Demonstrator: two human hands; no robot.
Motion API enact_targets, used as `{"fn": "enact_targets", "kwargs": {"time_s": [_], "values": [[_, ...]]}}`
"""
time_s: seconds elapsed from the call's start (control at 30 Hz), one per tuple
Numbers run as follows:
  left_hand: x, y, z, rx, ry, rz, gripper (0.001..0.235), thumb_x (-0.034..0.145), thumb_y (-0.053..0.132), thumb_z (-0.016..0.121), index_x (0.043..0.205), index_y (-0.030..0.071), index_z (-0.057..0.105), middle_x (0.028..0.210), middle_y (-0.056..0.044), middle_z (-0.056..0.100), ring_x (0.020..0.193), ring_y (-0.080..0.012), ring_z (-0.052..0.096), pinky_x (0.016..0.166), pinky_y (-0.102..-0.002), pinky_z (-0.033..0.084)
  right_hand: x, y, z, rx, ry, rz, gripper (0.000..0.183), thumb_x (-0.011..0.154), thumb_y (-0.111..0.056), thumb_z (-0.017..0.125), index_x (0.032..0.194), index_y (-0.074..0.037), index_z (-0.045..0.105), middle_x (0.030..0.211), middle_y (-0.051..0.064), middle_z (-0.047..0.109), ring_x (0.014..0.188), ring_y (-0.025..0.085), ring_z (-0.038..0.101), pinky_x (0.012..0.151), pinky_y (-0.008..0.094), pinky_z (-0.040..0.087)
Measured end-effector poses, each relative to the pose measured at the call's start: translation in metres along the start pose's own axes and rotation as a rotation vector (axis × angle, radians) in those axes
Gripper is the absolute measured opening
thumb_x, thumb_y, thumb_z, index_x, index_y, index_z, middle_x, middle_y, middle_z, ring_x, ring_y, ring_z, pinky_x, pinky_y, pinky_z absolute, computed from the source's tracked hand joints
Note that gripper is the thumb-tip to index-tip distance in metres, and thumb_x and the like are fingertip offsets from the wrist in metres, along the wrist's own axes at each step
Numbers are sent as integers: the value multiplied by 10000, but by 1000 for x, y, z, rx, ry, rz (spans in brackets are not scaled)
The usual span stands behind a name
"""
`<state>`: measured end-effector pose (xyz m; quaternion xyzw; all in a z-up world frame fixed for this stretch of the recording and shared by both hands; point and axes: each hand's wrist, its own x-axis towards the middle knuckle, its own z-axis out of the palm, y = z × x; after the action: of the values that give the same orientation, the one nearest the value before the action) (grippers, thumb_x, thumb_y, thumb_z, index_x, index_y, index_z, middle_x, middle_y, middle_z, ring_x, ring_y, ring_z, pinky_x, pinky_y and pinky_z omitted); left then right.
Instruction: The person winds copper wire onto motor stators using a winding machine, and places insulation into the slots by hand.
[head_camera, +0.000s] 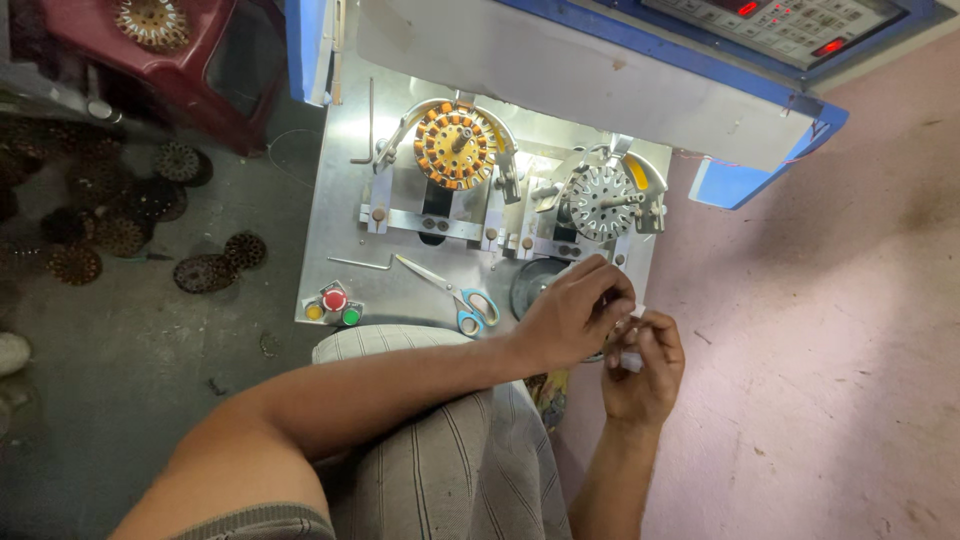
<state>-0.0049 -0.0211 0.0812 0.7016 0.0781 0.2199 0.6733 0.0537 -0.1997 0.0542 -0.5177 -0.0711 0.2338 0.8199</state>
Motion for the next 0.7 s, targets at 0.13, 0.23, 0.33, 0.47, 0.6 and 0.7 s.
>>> {"fn": "enact_targets", "kwargs": {"time_s": [0.13,0.23,0.33,0.47,0.6,0.7], "values": [[3,-3,-3,-27,-71,68,106,954,120,664,1007,44,614,965,-95,630,900,-300,651,804,-409,532,-4,-2,5,-185,148,-68,121,987,0,659,1103,3,624,873,112,686,650,148,617,504,230,455],[5,-7,-9,39,-115,146,113,919,138,698,970,50,649,930,-86,650,886,-291,668,777,-399,542,-6,-3,10,-298,169,-125,124,991,7,664,1109,4,626,818,98,669,614,118,580,466,216,420],[6,-10,-11,45,-139,117,131,881,170,730,934,55,694,898,-76,694,837,-273,697,743,-392,552,-6,-4,12,-419,78,-239,114,1008,-13,658,1117,13,635,803,84,665,553,67,495,498,230,447],[5,-16,-8,-5,-150,103,153,868,200,751,902,53,726,845,-80,696,775,-262,702,709,-384,561,-10,-4,11,-590,96,-309,91,1029,-22,638,1111,18,629,802,55,639,594,66,502,534,252,480],[2,-21,-4,-51,-154,90,170,834,219,752,878,55,735,828,-74,709,742,-245,709,685,-373,569,-14,-2,4,-686,105,-345,73,1036,-15,640,1100,17,631,775,50,617,591,75,503,532,250,463],[1,-24,-3,-58,-168,132,161,810,209,740,853,54,733,828,-72,707,756,-235,709,707,-367,579,-12,1,-2,-600,40,-387,68,1027,-30,644,1089,-3,639,809,46,639,590,62,498,535,223,451]]}}
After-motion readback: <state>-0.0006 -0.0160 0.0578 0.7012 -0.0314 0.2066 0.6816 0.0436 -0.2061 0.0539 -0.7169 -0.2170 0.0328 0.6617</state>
